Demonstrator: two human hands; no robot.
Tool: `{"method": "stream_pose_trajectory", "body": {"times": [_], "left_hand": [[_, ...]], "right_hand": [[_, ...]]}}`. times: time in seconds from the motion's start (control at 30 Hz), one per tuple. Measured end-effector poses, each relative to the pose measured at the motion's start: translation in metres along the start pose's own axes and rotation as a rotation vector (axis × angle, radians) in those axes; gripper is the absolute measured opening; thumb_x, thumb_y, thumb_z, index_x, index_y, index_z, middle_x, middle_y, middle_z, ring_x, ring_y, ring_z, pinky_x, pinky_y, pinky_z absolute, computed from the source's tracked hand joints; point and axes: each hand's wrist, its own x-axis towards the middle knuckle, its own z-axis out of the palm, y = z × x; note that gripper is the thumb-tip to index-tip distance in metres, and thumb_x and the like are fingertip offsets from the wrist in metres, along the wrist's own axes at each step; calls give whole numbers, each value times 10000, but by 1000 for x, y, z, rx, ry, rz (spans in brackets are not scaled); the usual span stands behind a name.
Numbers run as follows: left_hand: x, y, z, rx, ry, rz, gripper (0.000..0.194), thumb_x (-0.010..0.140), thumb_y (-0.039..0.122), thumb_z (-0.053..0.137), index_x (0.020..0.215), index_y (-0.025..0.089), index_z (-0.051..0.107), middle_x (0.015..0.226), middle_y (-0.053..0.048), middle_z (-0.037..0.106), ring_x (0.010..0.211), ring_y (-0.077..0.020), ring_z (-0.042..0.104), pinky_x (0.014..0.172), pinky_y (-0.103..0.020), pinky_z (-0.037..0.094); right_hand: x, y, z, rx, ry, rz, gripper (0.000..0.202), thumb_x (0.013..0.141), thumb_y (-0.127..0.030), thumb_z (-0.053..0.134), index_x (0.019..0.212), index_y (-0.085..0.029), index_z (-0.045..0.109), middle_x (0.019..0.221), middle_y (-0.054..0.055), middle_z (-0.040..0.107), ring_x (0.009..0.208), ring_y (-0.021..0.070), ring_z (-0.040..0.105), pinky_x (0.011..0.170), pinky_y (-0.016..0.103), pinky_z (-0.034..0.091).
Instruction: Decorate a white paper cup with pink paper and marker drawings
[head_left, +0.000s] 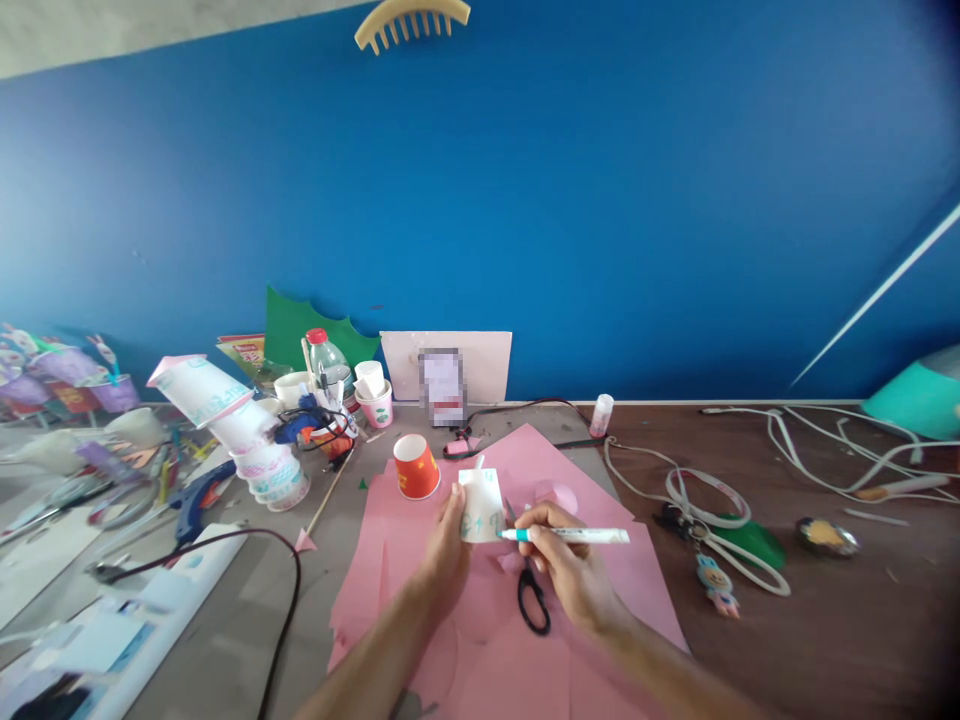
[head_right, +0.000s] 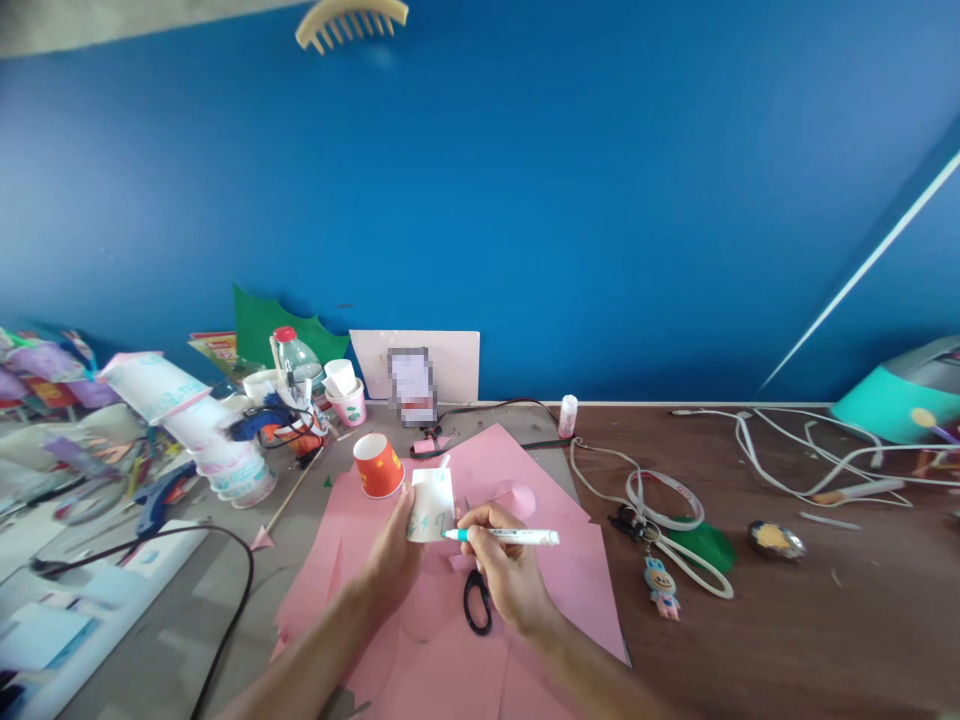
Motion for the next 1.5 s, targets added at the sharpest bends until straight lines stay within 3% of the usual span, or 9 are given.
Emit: {"method": "stream_pose_trajectory", "body": {"times": [0.33, 0.63, 0.8, 1.0, 1.27, 1.5], "left_hand": [[6, -9, -5, -100, 61, -28, 434, 826, 589, 605, 869, 158, 624, 751, -14, 642, 745, -176, 576, 721, -288, 423], [0, 4, 4, -91, 41, -2, 436, 811, 592, 624, 777, 159, 600, 667, 12, 583, 642, -139, 499, 667, -275, 404], [1, 1, 2, -60, 53, 5, 431, 800, 593, 635, 761, 168, 576, 643, 35, 532, 625, -122, 451, 641, -256, 388], [4, -6, -2, -63, 84, 16, 429, 797, 594, 637, 784, 173, 555, 659, 39, 526, 627, -122, 449, 637, -258, 386], [2, -5, -2, -41, -4, -15, 461, 865, 603, 531, 827, 152, 619, 715, -22, 625, 697, -178, 557, 695, -295, 403], [4, -6, -3, -76, 45, 5, 429, 815, 590, 619, 809, 162, 585, 682, 21, 569, 642, -131, 493, 653, -265, 397]], "right_hand": [[2, 8, -2, 106, 12, -1, 219, 755, -417, 666, 753, -199, 653, 581, -7, 606, 472, 101, 440, 456, 229, 328], [0, 2, 2, 90, 6, -23, 244, 755, -438, 681, 752, -195, 652, 587, -11, 596, 467, 98, 437, 452, 234, 330], [-1, 0, 3, 69, -1, -26, 244, 761, -438, 677, 749, -197, 647, 597, -11, 593, 470, 95, 436, 453, 229, 337], [-1, -1, 3, 48, 2, -28, 239, 763, -431, 661, 756, -193, 640, 602, -16, 591, 476, 85, 435, 461, 217, 328], [-1, -4, 2, 36, -35, 42, 230, 720, -411, 664, 699, -185, 627, 542, -17, 575, 461, 83, 407, 445, 214, 287], [0, -1, 3, 102, -15, -13, 266, 730, -453, 691, 747, -192, 645, 582, -18, 592, 468, 84, 425, 461, 228, 311]]}}
